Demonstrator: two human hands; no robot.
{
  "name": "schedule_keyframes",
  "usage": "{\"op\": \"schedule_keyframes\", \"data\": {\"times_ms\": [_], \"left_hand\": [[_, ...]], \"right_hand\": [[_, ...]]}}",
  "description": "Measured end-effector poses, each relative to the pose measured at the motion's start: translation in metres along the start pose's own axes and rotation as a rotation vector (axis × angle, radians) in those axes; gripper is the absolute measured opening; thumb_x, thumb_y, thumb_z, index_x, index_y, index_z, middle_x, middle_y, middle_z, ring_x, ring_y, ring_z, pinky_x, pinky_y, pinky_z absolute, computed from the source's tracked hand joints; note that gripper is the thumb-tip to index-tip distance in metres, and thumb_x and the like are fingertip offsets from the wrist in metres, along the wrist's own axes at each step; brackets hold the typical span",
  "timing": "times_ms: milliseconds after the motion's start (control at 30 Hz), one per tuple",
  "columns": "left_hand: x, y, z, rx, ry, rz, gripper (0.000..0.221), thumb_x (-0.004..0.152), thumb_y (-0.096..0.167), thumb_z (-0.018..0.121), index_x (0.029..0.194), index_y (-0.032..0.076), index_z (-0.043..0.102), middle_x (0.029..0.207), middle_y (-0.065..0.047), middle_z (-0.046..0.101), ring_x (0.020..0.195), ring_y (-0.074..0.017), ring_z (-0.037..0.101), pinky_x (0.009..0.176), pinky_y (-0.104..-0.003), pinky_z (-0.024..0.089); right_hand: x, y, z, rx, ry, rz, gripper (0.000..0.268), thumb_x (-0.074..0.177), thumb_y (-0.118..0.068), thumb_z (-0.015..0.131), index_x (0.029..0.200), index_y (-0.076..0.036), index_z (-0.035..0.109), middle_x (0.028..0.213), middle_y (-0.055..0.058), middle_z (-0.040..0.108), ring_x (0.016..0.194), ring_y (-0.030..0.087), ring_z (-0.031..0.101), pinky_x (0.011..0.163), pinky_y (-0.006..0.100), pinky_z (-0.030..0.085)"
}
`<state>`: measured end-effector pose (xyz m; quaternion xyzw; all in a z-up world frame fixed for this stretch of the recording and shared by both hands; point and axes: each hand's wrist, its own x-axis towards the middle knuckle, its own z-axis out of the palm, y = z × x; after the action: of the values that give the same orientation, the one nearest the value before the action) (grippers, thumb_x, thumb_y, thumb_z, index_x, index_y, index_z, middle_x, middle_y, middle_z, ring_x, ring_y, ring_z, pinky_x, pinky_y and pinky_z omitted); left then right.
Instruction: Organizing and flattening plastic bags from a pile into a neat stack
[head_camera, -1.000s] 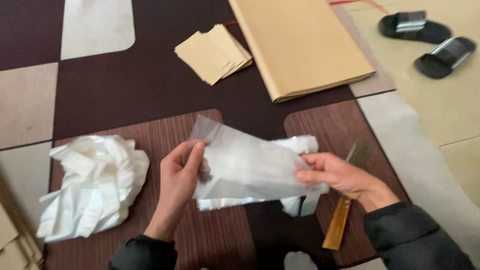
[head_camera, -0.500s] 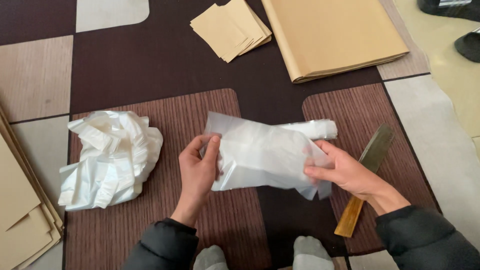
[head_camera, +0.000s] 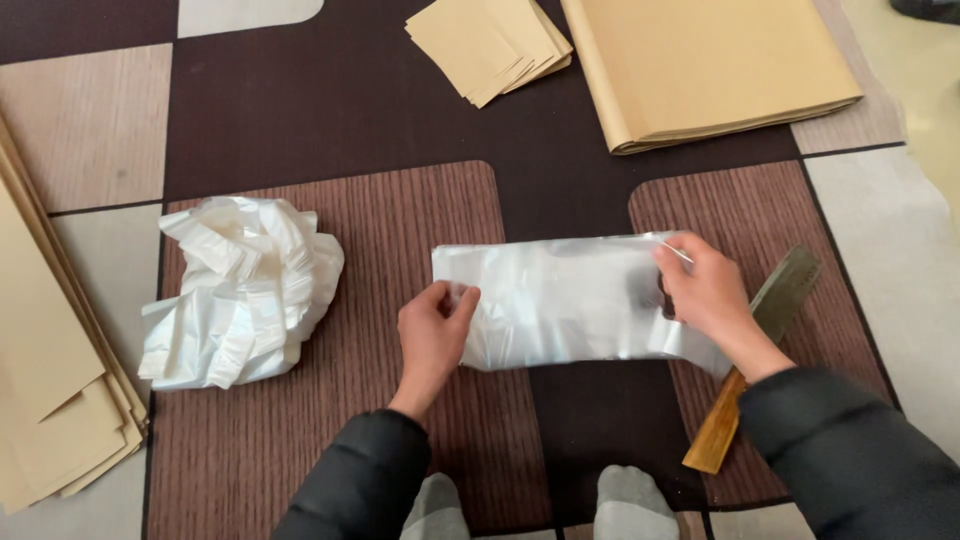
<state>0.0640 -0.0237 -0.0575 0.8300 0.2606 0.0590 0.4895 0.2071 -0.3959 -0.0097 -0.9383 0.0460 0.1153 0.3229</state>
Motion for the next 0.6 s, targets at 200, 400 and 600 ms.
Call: {"op": "schedule_keyframes", "data": {"times_ms": [200,400,600], "left_hand": [[0.004,0.025,-0.018,0.254,0.027,0.027,0.027,0.098,0.041,0.085,0.108,0.017,0.085,0.081,-0.009,0.08,0.084,-0.0444,0.08,0.075,-0.06,0.063],[0.006,0.023,-0.016,0.385,0.084,0.161,0.044,0.097,0.044,0.085,0.127,0.017,0.07,0.108,-0.008,0.073,0.087,-0.0464,0.08,0.078,-0.062,0.065],[-0.002,0.025,-0.019,0.486,0.311,0.553,0.064,0.099,0.039,0.087,0.15,0.01,0.063,0.123,-0.011,0.058,0.106,-0.039,0.067,0.082,-0.048,0.052]], "right_hand": [[0.012,-0.011,0.027,-0.329,-0.054,0.05,0.037,0.108,-0.064,0.07,0.136,-0.041,0.076,0.12,0.024,0.085,0.121,0.048,0.079,0.106,0.055,0.061],[-0.004,-0.014,0.008,-0.312,0.026,-0.091,0.062,0.102,-0.066,0.074,0.144,-0.021,0.068,0.118,0.017,0.081,0.119,0.048,0.078,0.103,0.062,0.056],[-0.003,-0.004,0.004,-0.415,0.455,-0.494,0.053,0.101,-0.038,0.087,0.145,-0.011,0.072,0.128,0.014,0.064,0.115,0.047,0.072,0.093,0.061,0.058]]}}
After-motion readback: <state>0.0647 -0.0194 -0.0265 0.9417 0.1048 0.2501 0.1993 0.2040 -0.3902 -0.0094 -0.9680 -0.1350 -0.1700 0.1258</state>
